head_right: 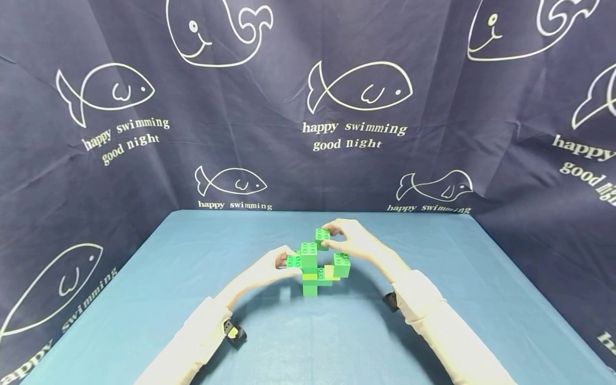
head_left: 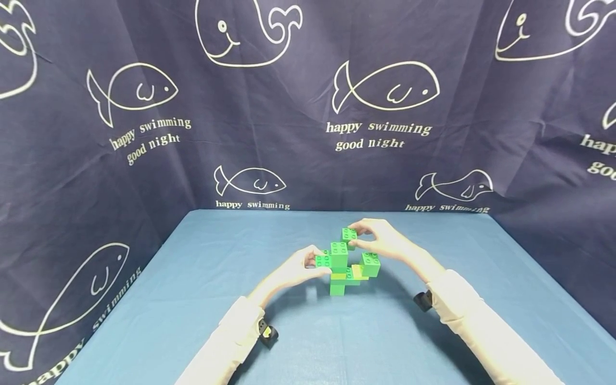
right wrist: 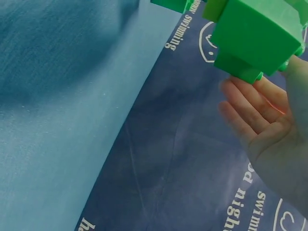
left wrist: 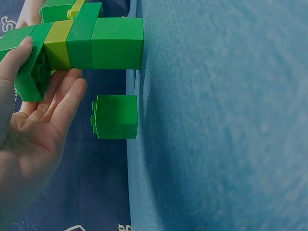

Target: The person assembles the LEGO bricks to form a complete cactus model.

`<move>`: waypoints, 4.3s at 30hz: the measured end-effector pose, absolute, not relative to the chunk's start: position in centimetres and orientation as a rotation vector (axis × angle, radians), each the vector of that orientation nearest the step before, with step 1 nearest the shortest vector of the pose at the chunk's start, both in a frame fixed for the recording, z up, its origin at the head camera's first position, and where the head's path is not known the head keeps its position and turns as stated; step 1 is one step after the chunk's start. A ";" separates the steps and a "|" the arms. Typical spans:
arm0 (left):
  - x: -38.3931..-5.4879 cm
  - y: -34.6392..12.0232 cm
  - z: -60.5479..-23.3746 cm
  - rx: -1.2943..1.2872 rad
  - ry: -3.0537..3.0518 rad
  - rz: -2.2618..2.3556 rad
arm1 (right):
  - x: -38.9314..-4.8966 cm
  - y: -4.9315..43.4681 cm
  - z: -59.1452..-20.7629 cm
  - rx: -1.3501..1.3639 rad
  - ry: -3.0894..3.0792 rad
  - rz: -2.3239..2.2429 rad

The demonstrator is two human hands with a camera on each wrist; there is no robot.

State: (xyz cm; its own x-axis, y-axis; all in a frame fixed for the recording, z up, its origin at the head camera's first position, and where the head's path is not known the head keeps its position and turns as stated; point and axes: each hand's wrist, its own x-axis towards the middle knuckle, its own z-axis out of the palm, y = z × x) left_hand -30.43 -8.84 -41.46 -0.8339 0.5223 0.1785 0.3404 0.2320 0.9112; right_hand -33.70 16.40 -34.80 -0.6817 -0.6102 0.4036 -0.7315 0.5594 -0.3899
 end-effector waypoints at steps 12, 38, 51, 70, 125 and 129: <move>-30.5 -9.0 -41.5 0.851 2.345 1.636 | -32.8 16.5 -33.5 1.116 -2.524 0.802; -28.8 -8.9 -39.2 0.832 2.358 1.618 | -31.3 15.8 -30.9 1.120 -2.441 0.913; -30.5 -9.0 -41.6 0.831 2.355 1.634 | -30.7 15.1 -31.0 1.152 -2.376 0.944; -30.3 -9.0 -41.4 0.866 2.331 1.651 | -30.0 14.9 -31.4 1.218 -2.393 0.986; -30.5 -8.6 -41.7 0.828 2.304 1.646 | -29.4 14.7 -33.2 1.107 -2.470 1.377; -30.5 -8.5 -41.7 0.841 2.294 1.665 | -29.4 14.6 -33.1 1.102 -2.475 1.381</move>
